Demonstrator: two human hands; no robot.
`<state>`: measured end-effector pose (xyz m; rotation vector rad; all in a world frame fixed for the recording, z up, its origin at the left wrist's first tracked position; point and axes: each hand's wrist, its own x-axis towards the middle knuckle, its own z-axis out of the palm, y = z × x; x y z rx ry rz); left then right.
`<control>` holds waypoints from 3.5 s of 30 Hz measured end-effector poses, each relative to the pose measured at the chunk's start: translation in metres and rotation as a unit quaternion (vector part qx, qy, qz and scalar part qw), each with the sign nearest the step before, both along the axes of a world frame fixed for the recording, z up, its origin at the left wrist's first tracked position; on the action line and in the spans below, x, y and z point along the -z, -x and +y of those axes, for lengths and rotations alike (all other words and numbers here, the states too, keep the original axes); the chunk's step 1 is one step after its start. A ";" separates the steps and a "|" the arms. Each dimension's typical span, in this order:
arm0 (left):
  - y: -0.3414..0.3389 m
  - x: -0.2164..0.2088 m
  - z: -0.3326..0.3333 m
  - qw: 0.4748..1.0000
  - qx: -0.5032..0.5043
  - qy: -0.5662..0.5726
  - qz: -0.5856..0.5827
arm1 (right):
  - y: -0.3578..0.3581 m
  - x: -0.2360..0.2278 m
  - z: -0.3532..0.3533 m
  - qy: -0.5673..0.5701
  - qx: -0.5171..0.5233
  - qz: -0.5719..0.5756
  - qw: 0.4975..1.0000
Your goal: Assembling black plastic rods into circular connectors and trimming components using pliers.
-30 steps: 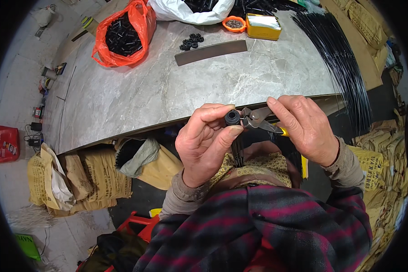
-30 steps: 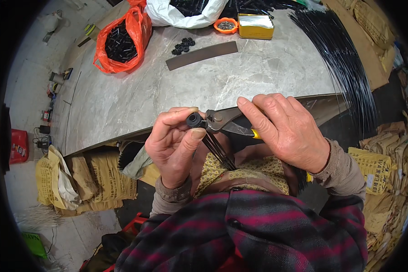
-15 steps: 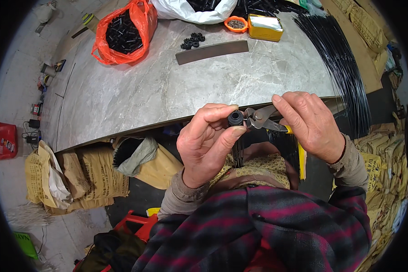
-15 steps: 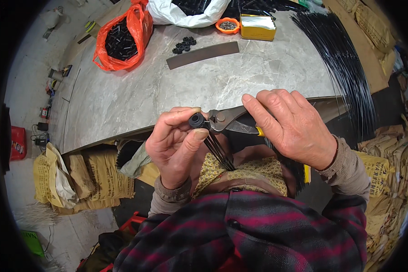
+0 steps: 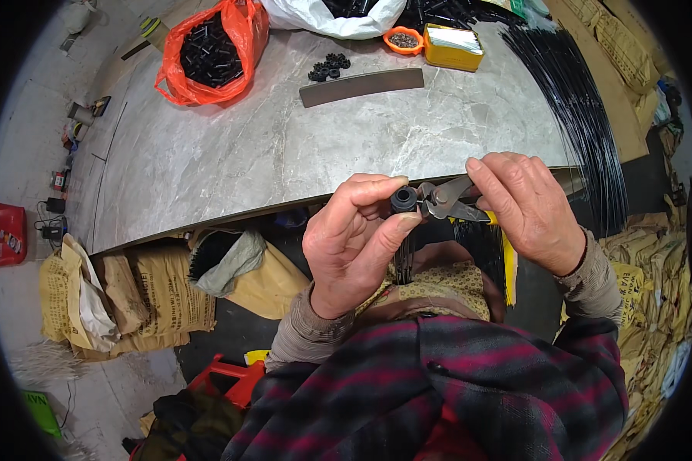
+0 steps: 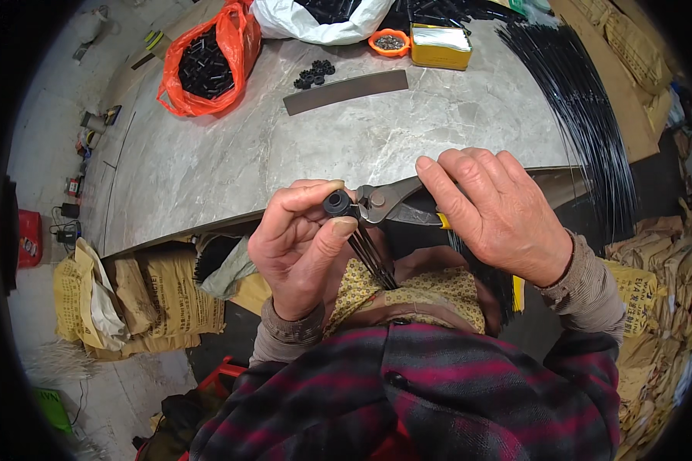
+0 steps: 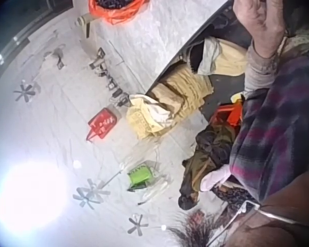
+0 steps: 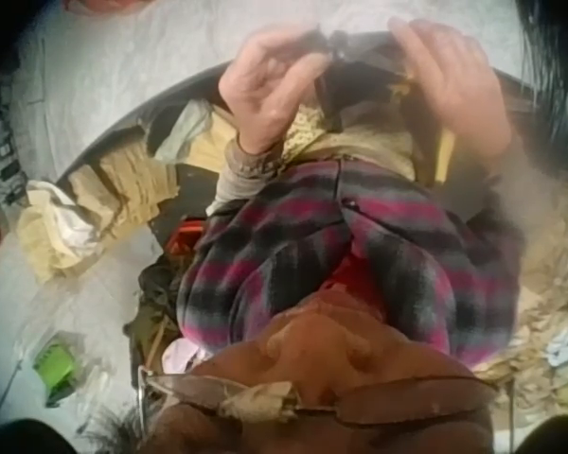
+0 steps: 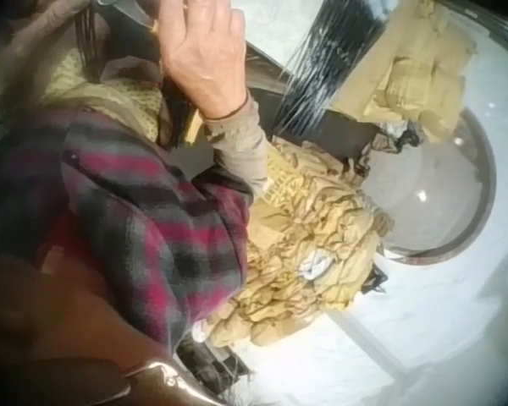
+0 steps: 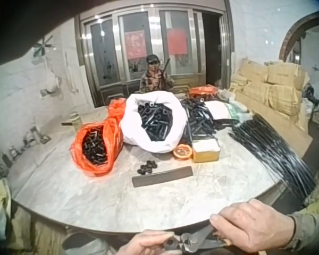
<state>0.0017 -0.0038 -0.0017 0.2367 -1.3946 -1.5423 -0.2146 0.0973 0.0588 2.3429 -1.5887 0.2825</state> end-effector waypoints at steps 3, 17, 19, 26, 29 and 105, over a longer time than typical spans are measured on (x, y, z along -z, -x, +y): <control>0.000 0.000 0.000 1.000 -0.002 0.002 -0.003 | 0.002 -0.001 0.000 0.003 -0.001 0.016 1.000; 0.001 -0.001 0.000 1.000 -0.001 0.029 -0.001 | 0.007 -0.019 -0.004 0.054 -0.031 0.131 0.989; 0.000 -0.003 0.000 1.000 0.001 0.020 -0.006 | 0.007 -0.024 -0.003 0.029 -0.031 0.140 0.989; -0.002 -0.002 -0.003 0.999 0.005 0.023 -0.025 | 0.008 -0.029 -0.005 0.005 -0.037 0.155 0.987; -0.003 -0.004 -0.003 0.999 0.010 0.018 -0.030 | 0.008 -0.034 -0.006 -0.007 -0.042 0.159 0.986; -0.003 0.004 0.001 1.000 0.007 -0.009 0.000 | -0.005 0.006 -0.002 -0.041 0.023 -0.123 0.991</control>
